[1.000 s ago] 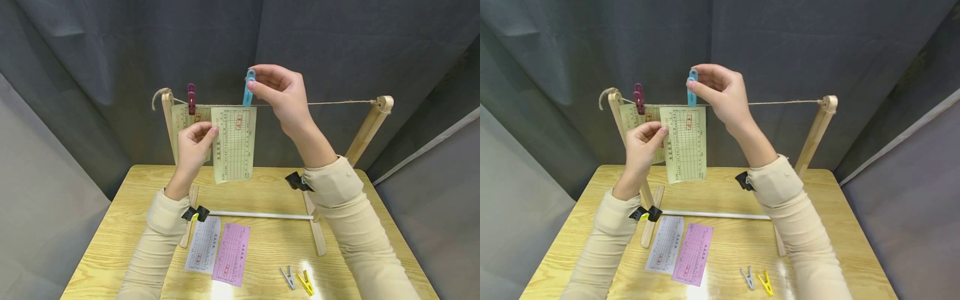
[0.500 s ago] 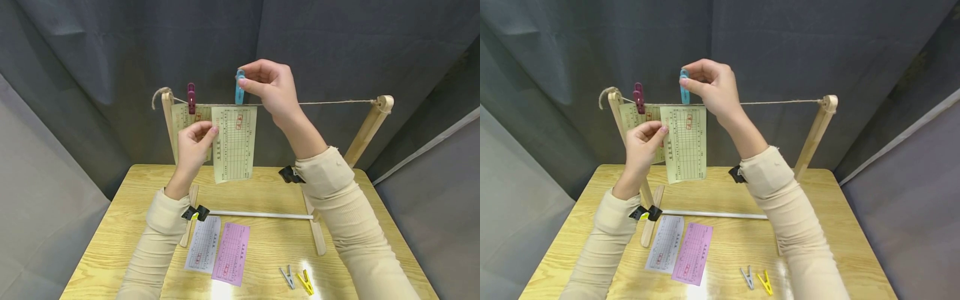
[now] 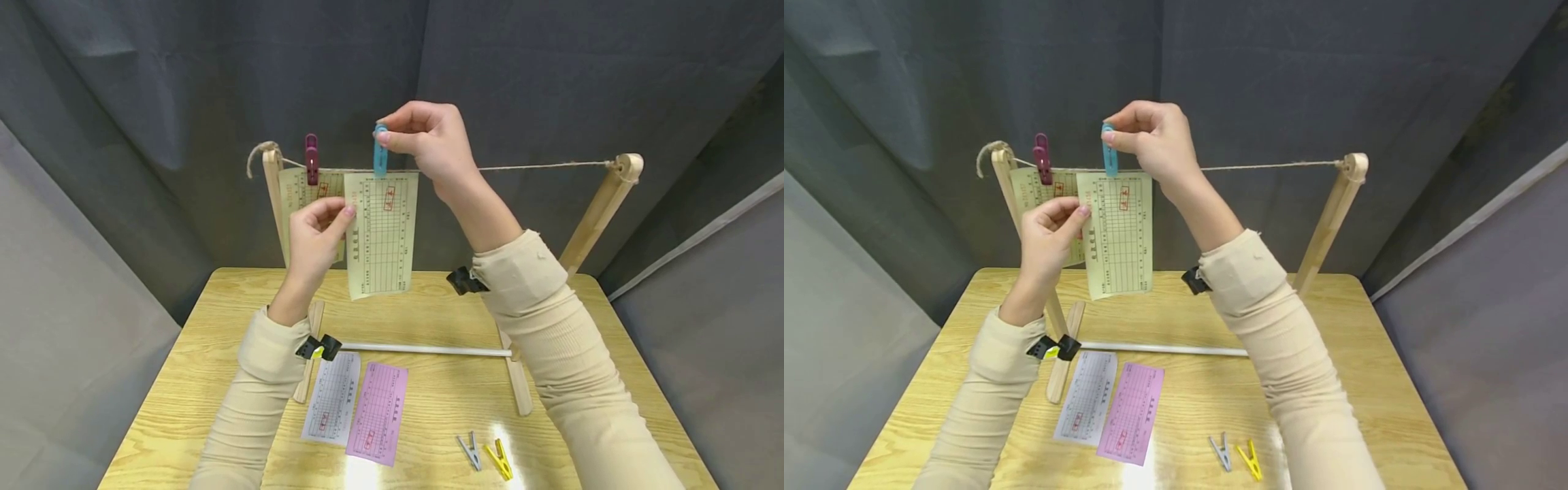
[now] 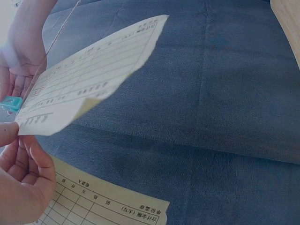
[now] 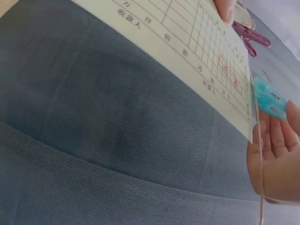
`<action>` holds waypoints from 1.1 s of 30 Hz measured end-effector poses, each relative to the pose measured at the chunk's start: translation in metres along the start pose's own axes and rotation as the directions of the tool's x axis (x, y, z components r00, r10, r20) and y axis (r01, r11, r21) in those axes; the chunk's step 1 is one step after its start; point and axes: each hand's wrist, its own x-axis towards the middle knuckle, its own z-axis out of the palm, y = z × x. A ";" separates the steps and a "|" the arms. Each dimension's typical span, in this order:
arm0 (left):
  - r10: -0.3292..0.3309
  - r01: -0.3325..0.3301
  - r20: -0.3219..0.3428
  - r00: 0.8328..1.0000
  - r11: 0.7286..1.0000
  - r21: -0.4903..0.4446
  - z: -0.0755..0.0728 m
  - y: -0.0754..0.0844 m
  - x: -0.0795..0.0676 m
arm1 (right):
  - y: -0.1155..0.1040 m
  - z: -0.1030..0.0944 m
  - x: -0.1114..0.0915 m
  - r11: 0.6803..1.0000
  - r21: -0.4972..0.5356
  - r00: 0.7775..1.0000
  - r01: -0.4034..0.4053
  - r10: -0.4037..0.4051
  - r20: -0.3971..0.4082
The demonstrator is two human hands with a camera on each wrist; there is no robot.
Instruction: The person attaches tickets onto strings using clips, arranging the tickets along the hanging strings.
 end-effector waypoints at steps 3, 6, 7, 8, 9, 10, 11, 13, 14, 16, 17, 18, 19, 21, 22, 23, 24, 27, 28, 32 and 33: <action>0.002 -0.002 0.002 1.000 1.000 -0.006 0.000 0.001 0.000 | 0.000 0.001 0.000 1.000 -0.021 1.000 -0.020 0.020 0.010; 0.003 -0.003 0.001 1.000 1.000 -0.010 -0.001 0.001 0.000 | 0.000 0.001 -0.001 0.998 -0.048 0.999 -0.031 0.032 0.024; 0.003 -0.003 0.001 1.000 1.000 -0.012 -0.001 0.001 0.000 | 0.001 0.002 -0.001 0.998 -0.056 0.999 -0.034 0.036 0.029; 0.005 -0.005 0.001 1.000 1.000 -0.014 -0.001 0.001 0.000 | 0.001 0.002 -0.002 0.997 -0.064 0.999 -0.040 0.043 0.032; 0.006 -0.006 0.000 1.000 1.000 -0.014 -0.001 0.001 0.000 | 0.001 0.002 -0.002 0.996 -0.075 0.998 -0.043 0.046 0.036; 0.007 -0.007 -0.001 1.000 1.000 -0.014 -0.001 0.000 0.000 | 0.002 0.002 -0.003 0.995 -0.087 0.998 -0.045 0.048 0.040; 0.009 -0.009 -0.001 1.000 1.000 -0.015 -0.001 0.000 0.000 | 0.002 0.002 -0.003 0.994 -0.103 0.998 -0.045 0.050 0.043; 0.012 -0.012 -0.002 1.000 1.000 -0.017 -0.001 0.000 0.000 | 0.002 0.002 -0.004 0.990 -0.128 0.997 -0.050 0.057 0.049; 0.012 -0.012 -0.003 1.000 1.000 -0.017 -0.001 -0.001 0.000 | 0.003 0.002 -0.004 0.988 -0.144 0.997 -0.053 0.060 0.051; 0.011 -0.012 -0.003 1.000 1.000 -0.018 -0.001 -0.001 0.000 | 0.003 0.002 -0.005 0.983 -0.173 0.996 -0.059 0.069 0.054; 0.011 -0.011 -0.003 1.000 1.000 -0.019 -0.001 -0.001 0.000 | 0.003 0.002 -0.005 0.981 -0.184 0.996 -0.063 0.074 0.055; 0.010 -0.011 -0.004 1.000 1.000 -0.020 -0.001 -0.001 0.000 | 0.003 0.002 -0.005 0.979 -0.194 0.995 -0.068 0.080 0.056; 0.011 -0.011 -0.004 1.000 1.000 -0.019 -0.001 -0.001 0.000 | 0.003 0.001 -0.005 0.977 -0.203 0.995 -0.072 0.085 0.057; 0.014 -0.014 -0.004 1.000 1.000 -0.017 0.000 0.000 0.000 | 0.003 0.001 -0.005 0.973 -0.215 0.994 -0.081 0.095 0.059; 0.015 -0.015 -0.004 1.000 1.000 -0.017 0.000 -0.001 0.000 | 0.003 0.001 -0.005 0.972 -0.219 0.993 -0.085 0.101 0.060; 0.016 -0.016 -0.004 1.000 1.000 -0.017 0.000 -0.001 0.000 | 0.003 0.000 -0.005 0.970 -0.224 0.993 -0.090 0.106 0.060; 0.017 -0.017 -0.005 1.000 1.000 -0.017 0.000 -0.001 0.000 | 0.003 0.000 -0.005 0.969 -0.229 0.992 -0.094 0.111 0.060; 0.018 -0.018 -0.005 1.000 1.000 -0.017 0.000 -0.001 0.001 | 0.004 -0.001 -0.005 0.964 -0.244 0.991 -0.103 0.121 0.061; 0.017 -0.017 -0.005 1.000 1.000 -0.017 0.000 -0.001 0.001 | 0.004 -0.001 -0.005 0.962 -0.251 0.991 -0.103 0.122 0.063; 0.014 -0.015 -0.003 1.000 1.000 -0.014 0.000 -0.001 0.001 | 0.005 -0.001 -0.006 0.958 -0.267 0.989 -0.109 0.132 0.068; 0.014 -0.014 -0.002 1.000 1.000 -0.014 0.000 -0.001 0.001 | 0.005 -0.001 -0.006 0.956 -0.272 0.988 -0.112 0.135 0.070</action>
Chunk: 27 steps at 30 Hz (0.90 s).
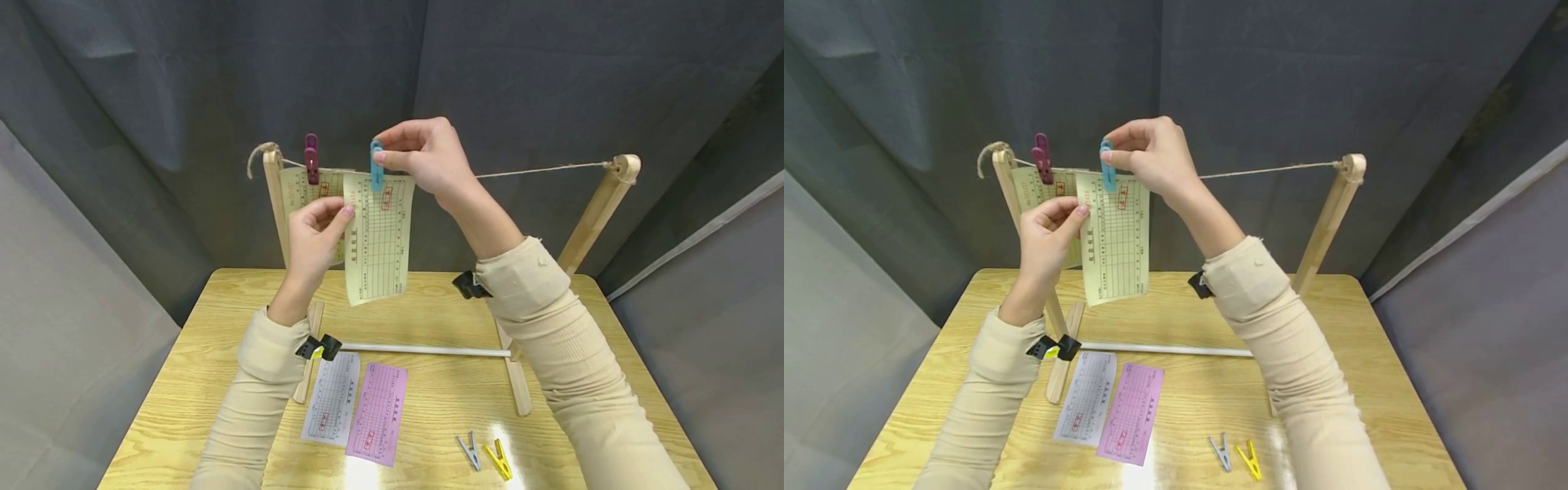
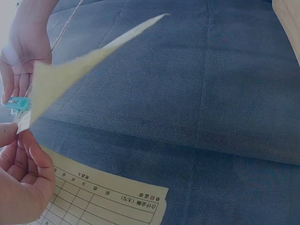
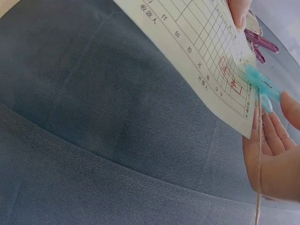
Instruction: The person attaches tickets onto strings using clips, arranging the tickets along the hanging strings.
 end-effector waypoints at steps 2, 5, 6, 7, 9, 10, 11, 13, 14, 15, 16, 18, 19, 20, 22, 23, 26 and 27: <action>-0.002 0.002 0.001 1.000 1.000 0.000 0.000 0.000 0.000 | 0.000 0.000 -0.001 1.000 -0.009 1.000 -0.002 0.002 0.003; -0.002 0.002 0.001 1.000 1.000 0.000 0.000 0.001 0.000 | 0.000 0.000 -0.001 1.000 -0.018 1.000 -0.004 0.004 0.006; -0.002 0.002 0.001 1.000 1.000 -0.001 0.000 0.001 0.000 | 0.000 -0.001 -0.001 1.000 -0.021 1.000 -0.004 0.004 0.007; -0.002 0.002 0.000 1.000 1.000 -0.001 0.000 0.001 0.000 | 0.000 -0.001 -0.002 1.000 -0.022 1.000 -0.002 0.002 0.008; -0.002 0.002 0.000 1.000 1.000 -0.004 0.000 0.001 0.000 | 0.000 -0.001 -0.002 1.000 -0.020 1.000 -0.005 0.005 0.009; -0.002 0.002 0.000 1.000 1.000 -0.004 0.000 0.001 0.000 | 0.000 -0.001 -0.002 1.000 -0.018 1.000 -0.004 0.004 0.011; -0.002 0.002 0.000 1.000 1.000 -0.005 0.000 0.001 0.001 | 0.000 -0.001 -0.002 1.000 -0.016 1.000 -0.003 0.004 0.013; -0.003 0.003 -0.001 1.000 1.000 -0.011 0.000 0.000 0.001 | 0.000 -0.002 -0.002 1.000 -0.014 1.000 -0.002 0.002 0.018; -0.003 0.003 0.000 1.000 1.000 -0.013 0.000 0.000 0.001 | 0.000 -0.002 -0.002 1.000 -0.013 1.000 -0.004 0.004 0.020; -0.003 0.003 0.000 1.000 1.000 -0.016 0.000 0.000 0.001 | 0.000 -0.002 -0.003 1.000 -0.013 1.000 -0.003 0.003 0.023; -0.001 0.001 0.001 1.000 1.000 -0.016 0.000 0.000 0.001 | 0.000 -0.002 -0.003 1.000 -0.014 1.000 -0.001 0.002 0.026; 0.003 -0.003 0.002 1.000 1.000 -0.019 -0.001 0.000 0.001 | 0.000 -0.002 -0.003 1.000 -0.013 1.000 -0.002 0.003 0.027; 0.004 -0.004 0.003 1.000 1.000 -0.019 0.000 0.000 0.001 | 0.000 -0.002 -0.003 1.000 -0.013 1.000 -0.002 0.002 0.029; 0.005 -0.005 0.004 1.000 1.000 -0.019 -0.001 0.000 0.001 | 0.000 -0.002 -0.004 1.000 -0.011 1.000 -0.002 0.002 0.030; 0.006 -0.006 0.007 1.000 1.000 -0.019 -0.001 0.000 0.001 | 0.000 -0.002 -0.004 1.000 -0.005 0.999 0.005 -0.005 0.033; 0.005 -0.005 0.008 1.000 1.000 -0.020 -0.001 0.000 0.001 | -0.001 -0.002 -0.004 1.000 -0.002 0.999 0.007 -0.007 0.034; 0.003 -0.003 0.010 1.000 1.000 -0.017 -0.001 -0.001 0.002 | -0.001 -0.003 -0.003 1.000 0.001 0.999 0.016 -0.016 0.041; 0.003 -0.002 0.010 1.000 1.000 -0.016 -0.001 -0.001 0.002 | -0.001 -0.003 -0.003 1.000 0.001 0.999 0.020 -0.020 0.043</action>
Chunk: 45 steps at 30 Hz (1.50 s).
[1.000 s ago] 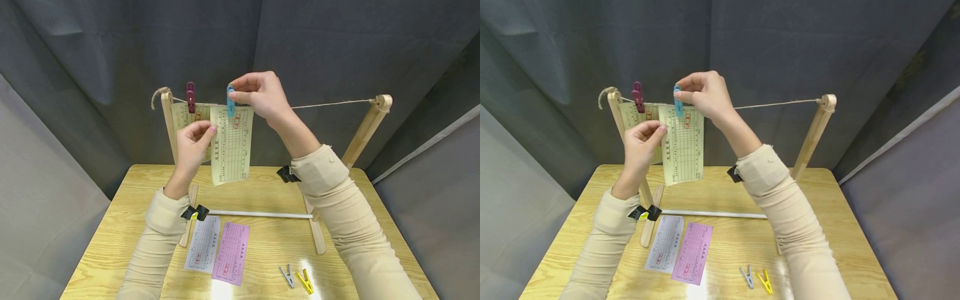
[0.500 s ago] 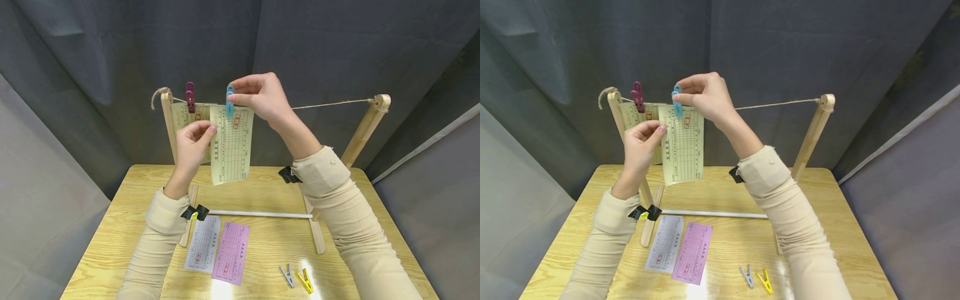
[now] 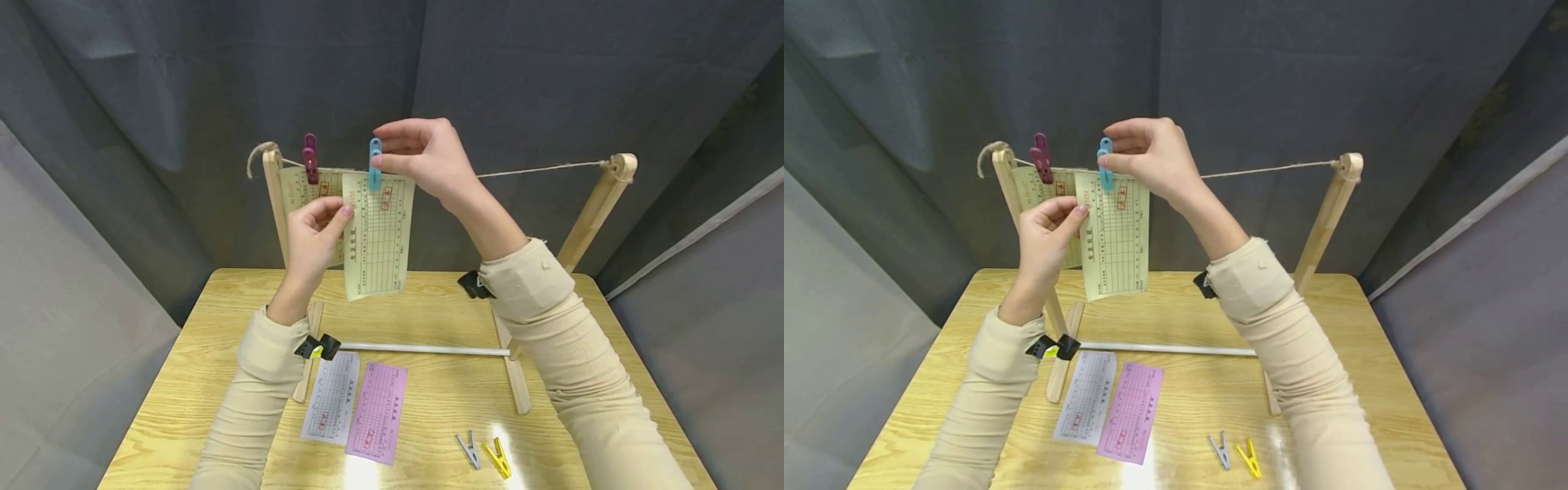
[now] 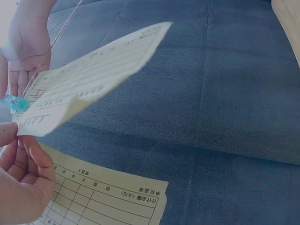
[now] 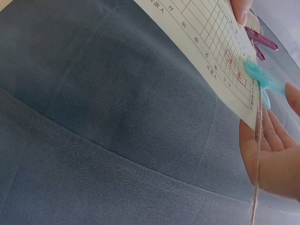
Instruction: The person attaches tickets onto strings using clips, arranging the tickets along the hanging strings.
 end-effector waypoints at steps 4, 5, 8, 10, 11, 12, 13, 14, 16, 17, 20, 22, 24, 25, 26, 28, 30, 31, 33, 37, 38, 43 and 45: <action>-0.007 0.007 -0.003 1.000 1.000 0.006 -0.001 -0.001 0.000 | 0.000 -0.001 0.001 1.000 -0.007 1.000 0.002 -0.001 0.011; -0.010 0.010 -0.004 1.000 1.000 0.008 -0.001 -0.001 0.000 | 0.000 -0.001 0.001 1.000 -0.009 1.000 0.001 -0.001 0.013; -0.018 0.018 -0.008 1.000 1.000 0.013 -0.001 -0.002 0.000 | 0.000 -0.002 0.002 1.000 -0.015 1.000 -0.002 0.003 0.018; -0.026 0.026 -0.009 1.000 1.000 0.017 -0.001 -0.003 0.000 | 0.000 -0.002 0.002 1.000 -0.019 1.000 -0.009 0.009 0.019; -0.029 0.029 -0.010 1.000 1.000 0.011 -0.001 -0.003 0.000 | -0.001 -0.002 0.001 1.000 -0.021 1.000 -0.013 0.013 0.018; -0.029 0.029 -0.012 1.000 1.000 0.004 -0.001 -0.004 0.000 | -0.001 -0.002 0.001 1.000 -0.024 1.000 -0.017 0.017 0.017; -0.032 0.032 -0.013 0.999 0.999 0.002 -0.002 -0.005 -0.001 | -0.001 -0.002 0.001 0.999 -0.026 1.000 -0.020 0.021 0.016; -0.033 0.033 -0.013 0.999 0.999 0.003 -0.002 -0.005 -0.001 | -0.001 -0.002 0.001 0.999 -0.029 1.000 -0.023 0.023 0.016; -0.039 0.039 -0.014 0.999 0.999 0.004 -0.002 -0.005 -0.002 | -0.001 -0.002 0.001 0.999 -0.033 1.000 -0.026 0.027 0.015; -0.038 0.038 -0.014 0.999 0.999 0.005 -0.002 -0.005 -0.002 | -0.001 -0.002 0.000 0.999 -0.034 1.000 -0.027 0.027 0.015; -0.051 0.052 -0.017 0.999 0.998 0.029 -0.001 -0.004 -0.003 | -0.001 -0.002 0.000 0.999 -0.032 1.000 -0.026 0.026 0.015; -0.060 0.060 -0.022 0.998 0.998 0.030 -0.001 -0.004 -0.003 | -0.001 -0.002 0.000 0.999 -0.029 1.000 -0.025 0.025 0.013; -0.063 0.063 -0.026 0.998 0.998 0.026 -0.002 -0.004 -0.004 | -0.001 -0.002 -0.001 0.999 -0.025 1.000 -0.022 0.022 0.010; -0.062 0.063 -0.027 0.998 0.998 0.023 -0.002 -0.004 -0.004 | -0.001 -0.002 -0.001 1.000 -0.022 1.000 -0.020 0.020 0.006; -0.062 0.062 -0.028 0.998 0.998 0.019 -0.002 -0.005 -0.004 | -0.001 -0.002 -0.001 1.000 -0.022 1.000 -0.018 0.018 0.002; -0.063 0.063 -0.030 0.998 0.998 0.015 -0.002 -0.005 -0.004 | -0.002 -0.002 -0.001 1.000 -0.017 1.000 -0.015 0.015 -0.010; -0.069 0.069 -0.032 0.997 0.998 0.014 -0.002 -0.006 -0.004 | -0.002 -0.002 -0.002 1.000 -0.008 1.000 -0.011 0.010 -0.025; -0.073 0.073 -0.034 0.997 0.997 0.013 -0.002 -0.006 -0.005 | -0.002 -0.003 -0.003 1.000 -0.004 0.999 -0.008 0.008 -0.033; -0.083 0.083 -0.040 0.996 0.996 0.012 -0.003 -0.007 -0.005 | -0.002 -0.004 -0.005 1.000 0.005 0.999 -0.007 0.007 -0.048; -0.080 0.081 -0.056 0.995 0.997 0.014 -0.004 -0.007 -0.007 | -0.001 -0.006 -0.009 0.999 0.042 0.996 0.010 -0.006 -0.083; -0.076 0.077 -0.057 0.995 0.997 0.016 -0.005 -0.007 -0.008 | -0.001 -0.007 -0.010 0.998 0.058 0.996 0.014 -0.009 -0.092; -0.061 0.062 -0.057 0.997 0.998 0.019 -0.009 -0.007 -0.012 | 0.002 -0.012 -0.019 0.992 0.115 0.992 0.058 -0.044 -0.118; -0.054 0.055 -0.058 0.997 0.998 0.022 -0.011 -0.007 -0.014 | 0.003 -0.015 -0.024 0.989 0.128 0.990 0.073 -0.057 -0.125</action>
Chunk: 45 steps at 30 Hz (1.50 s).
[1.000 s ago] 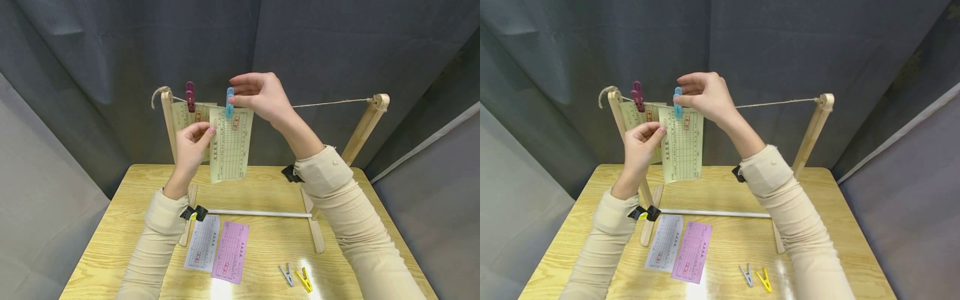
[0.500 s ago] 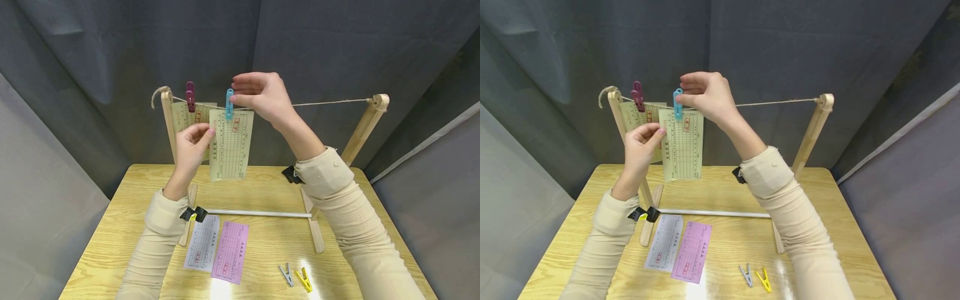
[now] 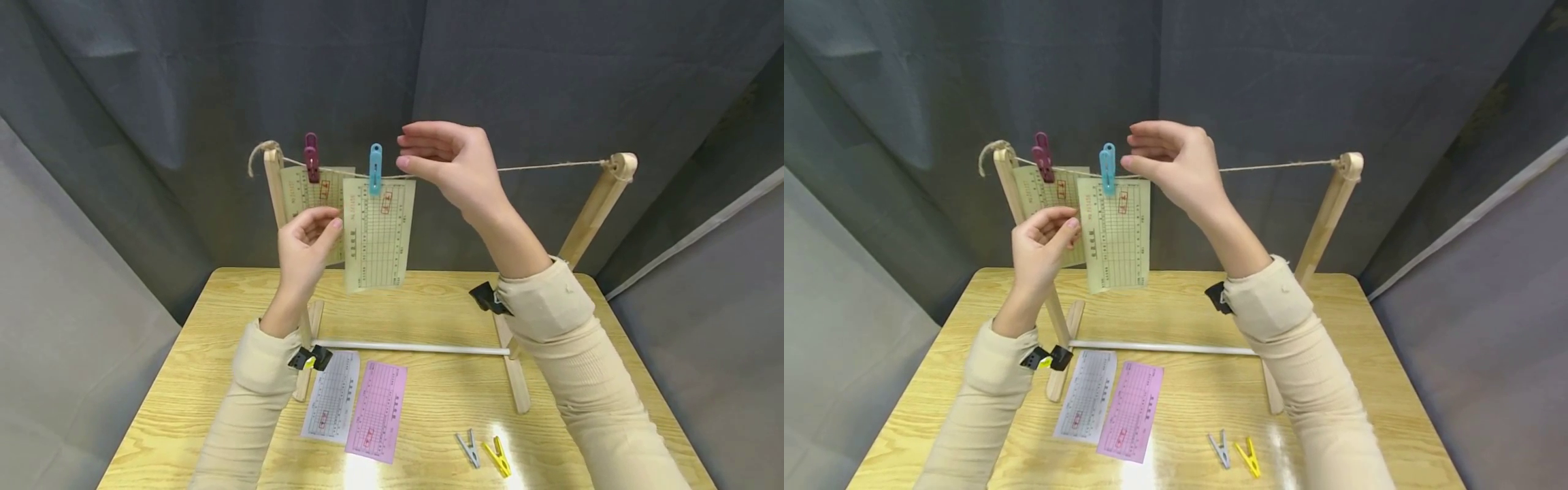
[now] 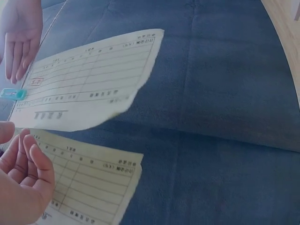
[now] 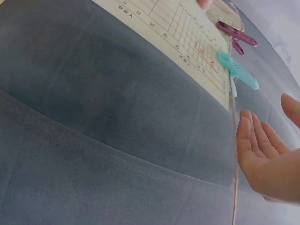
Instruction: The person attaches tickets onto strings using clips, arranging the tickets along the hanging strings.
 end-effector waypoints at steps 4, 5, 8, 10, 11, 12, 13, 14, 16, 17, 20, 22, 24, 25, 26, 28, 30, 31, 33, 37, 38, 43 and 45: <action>0.010 -0.010 -0.001 1.000 1.000 0.006 -0.004 -0.001 -0.005 | 0.001 -0.006 -0.010 1.000 0.020 1.000 0.024 -0.024 -0.002; 0.013 -0.013 0.003 1.000 1.000 0.005 -0.005 -0.001 -0.006 | 0.001 -0.007 -0.012 0.999 0.019 1.000 0.031 -0.031 0.000; 0.019 -0.019 0.017 1.000 1.000 -0.002 -0.008 -0.002 -0.009 | 0.002 -0.009 -0.019 0.998 0.016 0.998 0.056 -0.056 0.009; 0.032 -0.032 0.029 0.999 0.999 0.002 -0.010 -0.003 -0.012 | 0.003 -0.010 -0.023 0.998 0.015 0.998 0.069 -0.069 0.013; 0.039 -0.039 0.033 0.999 0.999 0.006 -0.011 -0.003 -0.013 | 0.003 -0.010 -0.026 0.997 0.010 0.997 0.076 -0.076 0.015; 0.046 -0.047 0.038 0.998 0.999 0.010 -0.012 -0.003 -0.015 | 0.004 -0.011 -0.028 0.996 0.006 0.996 0.084 -0.084 0.015; 0.053 -0.054 0.041 0.998 0.998 0.015 -0.013 -0.003 -0.016 | 0.005 -0.011 -0.030 0.996 0.003 0.996 0.091 -0.091 0.016; 0.059 -0.060 0.045 0.997 0.998 0.016 -0.013 -0.003 -0.017 | 0.006 -0.012 -0.032 0.995 0.000 0.995 0.097 -0.097 0.016; 0.069 -0.069 0.052 0.996 0.997 0.016 -0.015 -0.002 -0.020 | 0.007 -0.013 -0.037 0.994 -0.008 0.994 0.109 -0.108 0.014; 0.071 -0.072 0.056 0.996 0.997 0.014 -0.016 -0.002 -0.021 | 0.008 -0.014 -0.039 0.994 -0.015 0.994 0.113 -0.112 0.014; 0.073 -0.074 0.072 0.995 0.997 0.011 -0.018 0.000 -0.026 | 0.012 -0.018 -0.048 0.994 -0.028 0.995 0.103 -0.103 0.010; 0.074 -0.075 0.081 0.994 0.997 0.015 -0.019 0.001 -0.029 | 0.015 -0.021 -0.053 0.995 -0.046 0.996 0.088 -0.088 0.010; 0.075 -0.077 0.089 0.993 0.997 0.024 -0.021 0.002 -0.032 | 0.018 -0.024 -0.059 0.996 -0.056 0.997 0.073 -0.073 0.010; 0.075 -0.078 0.095 0.993 0.997 0.026 -0.022 0.002 -0.033 | 0.020 -0.026 -0.061 0.996 -0.060 0.998 0.067 -0.066 0.010; 0.078 -0.081 0.101 0.992 0.996 0.030 -0.023 0.002 -0.035 | 0.021 -0.028 -0.064 0.996 -0.066 0.998 0.060 -0.059 0.011; 0.084 -0.089 0.117 0.990 0.995 0.037 -0.026 0.002 -0.038 | 0.025 -0.031 -0.069 0.996 -0.072 0.999 0.050 -0.049 0.014; 0.085 -0.091 0.136 0.987 0.995 0.043 -0.029 0.002 -0.041 | 0.029 -0.034 -0.073 0.997 -0.072 0.999 0.038 -0.037 0.015; 0.085 -0.093 0.145 0.986 0.994 0.050 -0.030 0.002 -0.043 | 0.031 -0.036 -0.076 0.997 -0.071 0.999 0.032 -0.031 0.016; 0.084 -0.094 0.162 0.983 0.994 0.056 -0.032 0.000 -0.047 | 0.035 -0.038 -0.080 0.997 -0.069 1.000 0.024 -0.023 0.018; 0.076 -0.089 0.185 0.980 0.994 0.062 -0.035 -0.002 -0.054 | 0.043 -0.044 -0.088 0.996 -0.084 1.000 0.006 -0.004 0.020; 0.076 -0.089 0.191 0.979 0.994 0.063 -0.036 -0.003 -0.055 | 0.046 -0.045 -0.090 0.996 -0.089 1.000 -0.001 0.003 0.022; 0.069 -0.088 0.220 0.973 0.993 0.077 -0.035 -0.009 -0.065 | 0.061 -0.053 -0.102 0.991 -0.120 0.998 -0.052 0.056 0.033; 0.066 -0.087 0.229 0.971 0.993 0.082 -0.035 -0.012 -0.069 | 0.069 -0.055 -0.106 0.989 -0.130 0.997 -0.065 0.070 0.038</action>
